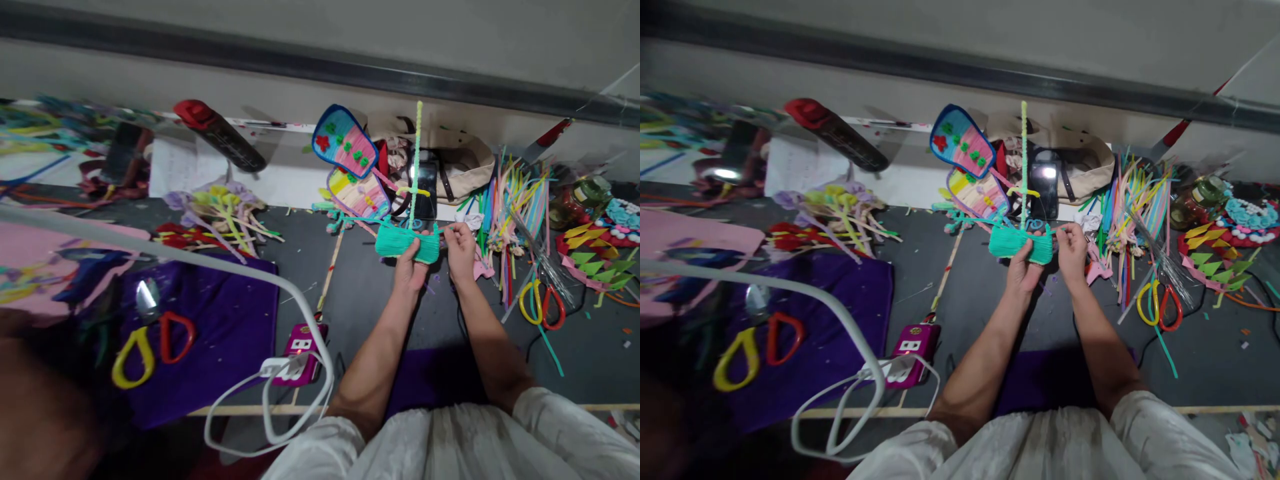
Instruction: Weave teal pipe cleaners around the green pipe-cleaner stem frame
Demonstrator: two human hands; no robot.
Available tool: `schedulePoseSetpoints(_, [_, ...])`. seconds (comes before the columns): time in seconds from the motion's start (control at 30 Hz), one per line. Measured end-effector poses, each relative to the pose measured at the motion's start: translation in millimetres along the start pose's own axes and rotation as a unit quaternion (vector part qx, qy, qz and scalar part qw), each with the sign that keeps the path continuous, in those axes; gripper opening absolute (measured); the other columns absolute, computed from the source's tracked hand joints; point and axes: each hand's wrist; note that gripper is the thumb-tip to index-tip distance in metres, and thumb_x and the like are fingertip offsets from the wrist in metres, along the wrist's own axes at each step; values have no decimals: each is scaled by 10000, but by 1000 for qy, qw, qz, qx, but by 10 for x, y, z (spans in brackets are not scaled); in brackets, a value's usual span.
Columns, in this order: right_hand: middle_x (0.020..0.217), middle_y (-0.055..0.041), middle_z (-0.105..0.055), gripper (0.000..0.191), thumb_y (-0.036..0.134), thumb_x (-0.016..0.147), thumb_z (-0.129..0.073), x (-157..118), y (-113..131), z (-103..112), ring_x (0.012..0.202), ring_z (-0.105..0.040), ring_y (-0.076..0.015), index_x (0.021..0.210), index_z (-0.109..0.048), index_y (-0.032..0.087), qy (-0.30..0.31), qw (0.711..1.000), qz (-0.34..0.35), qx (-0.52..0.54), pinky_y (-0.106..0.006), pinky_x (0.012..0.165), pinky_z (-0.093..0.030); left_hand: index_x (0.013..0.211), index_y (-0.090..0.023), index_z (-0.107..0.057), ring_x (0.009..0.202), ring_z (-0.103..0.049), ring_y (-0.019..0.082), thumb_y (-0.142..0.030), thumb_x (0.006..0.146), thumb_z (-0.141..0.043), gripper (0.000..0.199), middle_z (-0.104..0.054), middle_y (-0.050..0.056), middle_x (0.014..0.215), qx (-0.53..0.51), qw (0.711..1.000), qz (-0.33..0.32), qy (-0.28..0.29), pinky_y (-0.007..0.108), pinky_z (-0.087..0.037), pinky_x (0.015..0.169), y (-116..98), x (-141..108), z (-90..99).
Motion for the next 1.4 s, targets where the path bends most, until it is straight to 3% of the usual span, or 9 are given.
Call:
schedulePoseSetpoints(0.13, [639, 54, -584, 303, 491, 754, -696, 26, -1, -12, 593, -539, -113, 810, -557, 228, -13, 997, -53, 60, -238, 589, -425, 926, -172, -698, 1218, -662, 296, -137, 743, -799, 212, -786, 75, 985, 5, 1000, 20, 21, 505, -449, 1138, 6, -4, 13])
schedulePoseSetpoints(0.3, [583, 67, -546, 328, 485, 685, -743, 49, -8, 1, 532, -471, -90, 766, -568, 220, -20, 990, -103, 92, -220, 524, -358, 919, -183, -698, 1148, -701, 272, -136, 743, -798, 208, -790, 61, 963, 17, 999, 26, 29, 478, -465, 1128, 18, -8, 20])
schedulePoseSetpoints(0.47, [606, 61, -559, 389, 494, 613, -804, 79, -12, 19, 540, -467, -81, 760, -581, 211, -31, 984, -132, 113, -203, 494, -311, 922, -175, -711, 1156, -697, 281, -151, 699, -838, 258, -792, 66, 961, 51, 998, -12, 31, 475, -456, 1130, 19, -27, -4])
schedulePoseSetpoints(0.63, [647, 55, -552, 354, 498, 657, -781, 69, 57, 37, 597, -453, -83, 726, -598, 202, 8, 993, -103, 57, -208, 522, -329, 921, -176, -730, 1225, -657, 306, -208, 664, -876, 298, -793, 79, 974, 66, 996, -46, 40, 485, -432, 1145, 1, -63, -35])
schedulePoseSetpoints(0.77, [589, 69, -484, 335, 462, 677, -747, 63, 76, 33, 567, -398, -74, 630, -545, 199, 14, 994, -96, 43, -206, 509, -311, 904, -172, -731, 1167, -691, 291, -207, 646, -885, 303, -794, 73, 966, 64, 996, -39, 42, 468, -447, 1133, -4, -65, -38])
schedulePoseSetpoints(1.1, [531, 98, -411, 324, 454, 694, -687, 91, -50, 10, 452, -349, -61, 643, -460, 229, 30, 973, -206, 98, -203, 424, -277, 905, -173, -720, 1179, -682, 302, -201, 657, -879, 296, -789, 79, 968, 72, 996, 0, 48, 476, -474, 1103, -2, -51, -1])
schedulePoseSetpoints(1.17, [546, 97, -425, 323, 478, 724, -678, 86, -84, 11, 462, -368, -70, 681, -477, 230, 25, 979, -186, 75, -211, 441, -300, 892, -167, -728, 1153, -693, 306, -219, 638, -893, 307, -791, 84, 953, 83, 995, -14, 49, 472, -488, 1084, -6, -59, -9])
schedulePoseSetpoints(1.27, [624, 74, -518, 289, 466, 760, -684, 65, -99, 25, 548, -466, -94, 770, -527, 224, -27, 997, -75, -13, -229, 531, -386, 874, -160, -746, 1102, -713, 293, -251, 615, -911, 320, -793, 85, 942, 98, 993, -39, 50, 439, -509, 1051, -1, -71, -25])
schedulePoseSetpoints(1.4, [745, 16, -621, 180, 392, 853, -625, 14, -43, 64, 688, -542, -137, 809, -603, 219, -41, 977, 70, -198, -277, 690, -447, 862, -155, -765, 1039, -730, 274, -274, 597, -920, 329, -794, 82, 939, 108, 990, -68, 51, 411, -521, 1023, 17, -84, -43])
Point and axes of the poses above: each hand's wrist, its own x-axis towards the middle knuckle, its own z-axis out of the back of the hand, y = z × x
